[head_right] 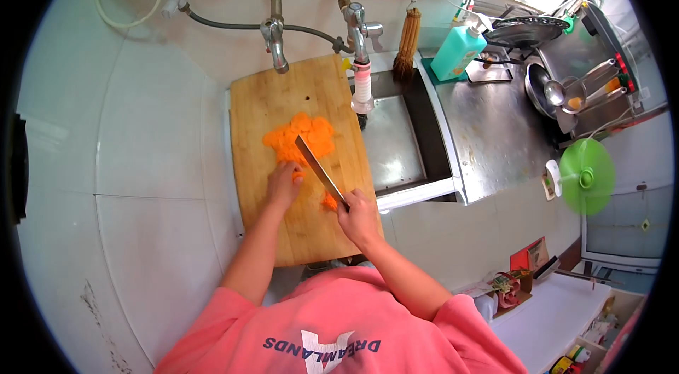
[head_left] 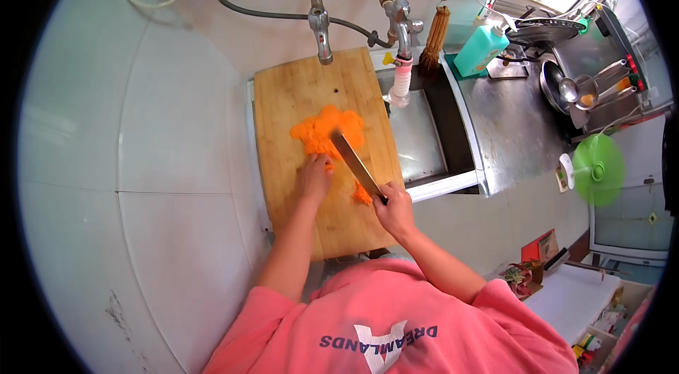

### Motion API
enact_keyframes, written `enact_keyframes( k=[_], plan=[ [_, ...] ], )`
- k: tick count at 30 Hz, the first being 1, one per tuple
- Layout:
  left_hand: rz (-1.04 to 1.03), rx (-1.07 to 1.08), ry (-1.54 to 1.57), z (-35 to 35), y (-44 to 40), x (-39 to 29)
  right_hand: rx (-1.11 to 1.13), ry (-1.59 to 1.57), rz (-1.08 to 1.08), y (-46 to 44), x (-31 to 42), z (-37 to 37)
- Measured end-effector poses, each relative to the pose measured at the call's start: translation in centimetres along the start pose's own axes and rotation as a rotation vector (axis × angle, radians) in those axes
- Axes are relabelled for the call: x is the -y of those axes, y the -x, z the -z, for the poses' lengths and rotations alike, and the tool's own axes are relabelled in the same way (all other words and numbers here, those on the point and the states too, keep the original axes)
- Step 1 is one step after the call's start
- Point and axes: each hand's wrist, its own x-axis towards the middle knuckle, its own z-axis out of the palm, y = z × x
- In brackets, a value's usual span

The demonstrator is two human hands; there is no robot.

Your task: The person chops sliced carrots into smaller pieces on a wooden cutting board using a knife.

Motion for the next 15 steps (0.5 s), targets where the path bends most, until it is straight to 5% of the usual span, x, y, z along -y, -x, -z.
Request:
enact_keyframes(
  k=[8,13,15],
  plan=[
    [0.053,0.0,0.104,1.0,2.0,-0.1,-0.003,-0.026,0.018,0.4,0.5,-0.1],
    [0.357,0.234,0.116,2.9,5.7,-0.2,0.112,-0.105,-0.069,1.4,0.7,-1.2],
    [0.341,0.166,0.095,2.6,6.7,-0.4,0.178,-0.127,-0.115,1.9,0.8,-1.8]
  ],
)
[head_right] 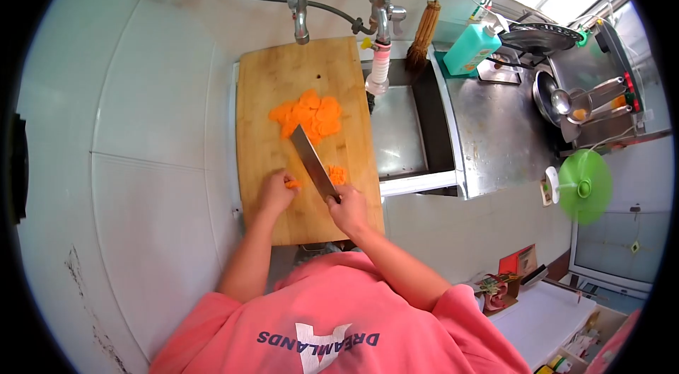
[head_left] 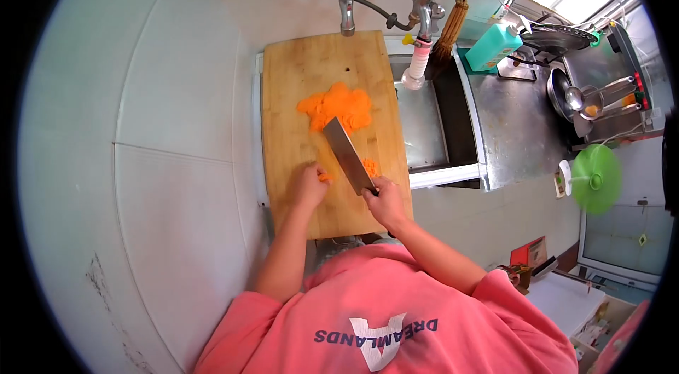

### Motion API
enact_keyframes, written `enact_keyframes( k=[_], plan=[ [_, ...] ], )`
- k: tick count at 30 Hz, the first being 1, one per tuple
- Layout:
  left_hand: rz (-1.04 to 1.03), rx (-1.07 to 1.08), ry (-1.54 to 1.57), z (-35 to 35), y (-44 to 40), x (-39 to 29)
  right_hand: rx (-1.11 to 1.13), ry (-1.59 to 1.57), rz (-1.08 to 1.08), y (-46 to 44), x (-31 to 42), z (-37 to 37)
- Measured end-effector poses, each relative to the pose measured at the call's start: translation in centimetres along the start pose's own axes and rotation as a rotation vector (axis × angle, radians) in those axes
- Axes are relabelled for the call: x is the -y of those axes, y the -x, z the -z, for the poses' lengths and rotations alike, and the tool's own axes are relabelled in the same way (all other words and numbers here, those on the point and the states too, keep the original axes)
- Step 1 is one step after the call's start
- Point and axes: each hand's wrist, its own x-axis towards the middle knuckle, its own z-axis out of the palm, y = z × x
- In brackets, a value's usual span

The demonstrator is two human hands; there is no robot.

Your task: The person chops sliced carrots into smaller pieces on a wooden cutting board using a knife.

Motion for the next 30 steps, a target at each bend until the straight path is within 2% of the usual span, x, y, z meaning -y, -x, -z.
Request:
enact_keyframes(
  k=[2,4,8,10,14,16,19,23,30],
  plan=[
    [-0.015,-0.069,-0.009,-0.5,0.6,0.6,0.031,0.08,0.017,0.3,0.4,-0.7],
    [-0.119,-0.227,0.111,-0.5,1.0,1.5,0.037,0.111,0.038,0.5,0.0,-1.4],
    [-0.114,-0.278,0.095,-0.3,2.0,2.5,0.0,0.211,0.125,0.5,0.5,-2.1],
    [-0.168,-0.369,0.012,-0.8,2.2,2.7,0.004,0.242,0.124,0.3,0.7,-2.3],
    [-0.113,-0.379,0.122,-2.8,1.7,3.2,0.009,0.291,0.1,0.4,0.9,-2.9],
    [-0.193,-0.4,0.112,-2.7,1.7,2.7,0.004,0.298,0.103,0.6,0.9,-3.3],
    [-0.185,-0.369,0.143,-2.3,2.0,2.0,-0.013,0.3,0.12,0.8,1.0,-3.7],
    [-0.226,-0.406,0.038,-2.4,1.6,2.2,0.003,0.315,0.143,1.4,1.4,-4.3],
    [-0.247,-0.285,0.348,-4.0,0.1,4.0,-0.029,0.318,0.121,1.2,1.1,-4.5]
  ],
)
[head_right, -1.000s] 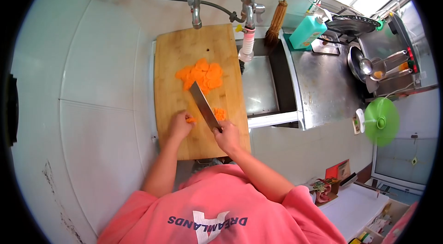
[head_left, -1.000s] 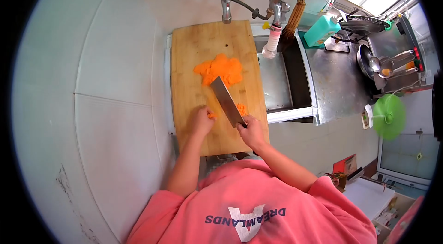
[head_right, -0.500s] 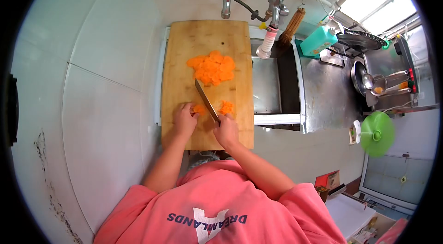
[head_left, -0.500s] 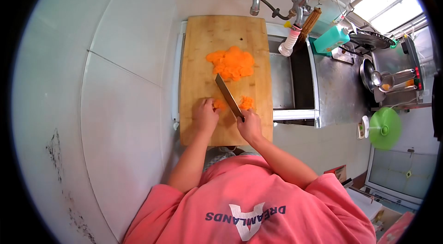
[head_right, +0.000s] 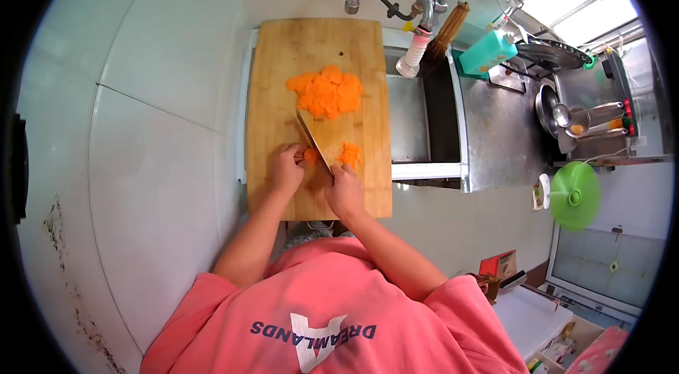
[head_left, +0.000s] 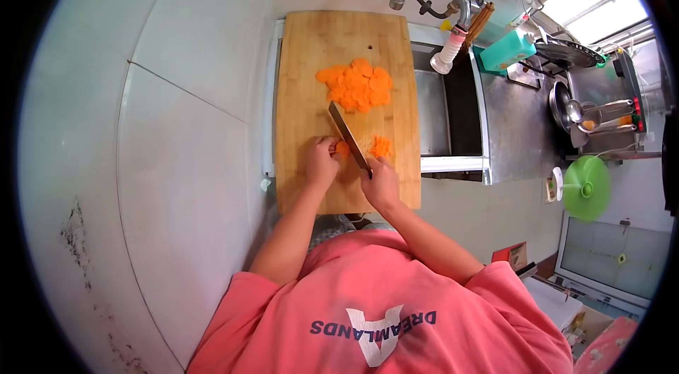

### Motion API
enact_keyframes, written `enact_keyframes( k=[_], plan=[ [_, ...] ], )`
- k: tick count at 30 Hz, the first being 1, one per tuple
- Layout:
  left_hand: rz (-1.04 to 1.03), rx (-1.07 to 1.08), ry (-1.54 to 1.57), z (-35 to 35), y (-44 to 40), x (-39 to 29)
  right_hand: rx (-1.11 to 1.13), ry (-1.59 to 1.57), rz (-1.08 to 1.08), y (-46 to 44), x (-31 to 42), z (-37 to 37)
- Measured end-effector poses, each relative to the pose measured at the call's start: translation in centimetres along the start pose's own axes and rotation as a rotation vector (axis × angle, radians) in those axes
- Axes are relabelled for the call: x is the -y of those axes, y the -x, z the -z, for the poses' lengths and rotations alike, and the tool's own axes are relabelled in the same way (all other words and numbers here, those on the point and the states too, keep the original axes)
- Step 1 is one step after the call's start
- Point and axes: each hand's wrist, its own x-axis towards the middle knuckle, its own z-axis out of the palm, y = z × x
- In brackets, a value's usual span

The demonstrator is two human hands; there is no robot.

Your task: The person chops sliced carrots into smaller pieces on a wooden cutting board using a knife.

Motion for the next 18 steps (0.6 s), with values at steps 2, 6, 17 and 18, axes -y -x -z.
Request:
enact_keyframes(
  k=[2,6,17,18],
  plan=[
    [0.019,0.001,0.09,-0.1,0.2,-0.1,0.007,-0.048,0.05,0.0,0.1,0.1],
    [0.042,-0.019,0.046,0.6,0.6,-0.7,0.04,-0.029,0.061,0.1,-0.2,-0.3],
    [-0.052,-0.082,-0.069,0.9,0.6,-0.9,0.049,0.054,0.065,-0.3,0.5,-0.6],
    [-0.021,-0.098,-0.002,0.9,0.6,-0.8,0.05,0.056,0.07,-0.6,0.4,-0.5]
  ],
)
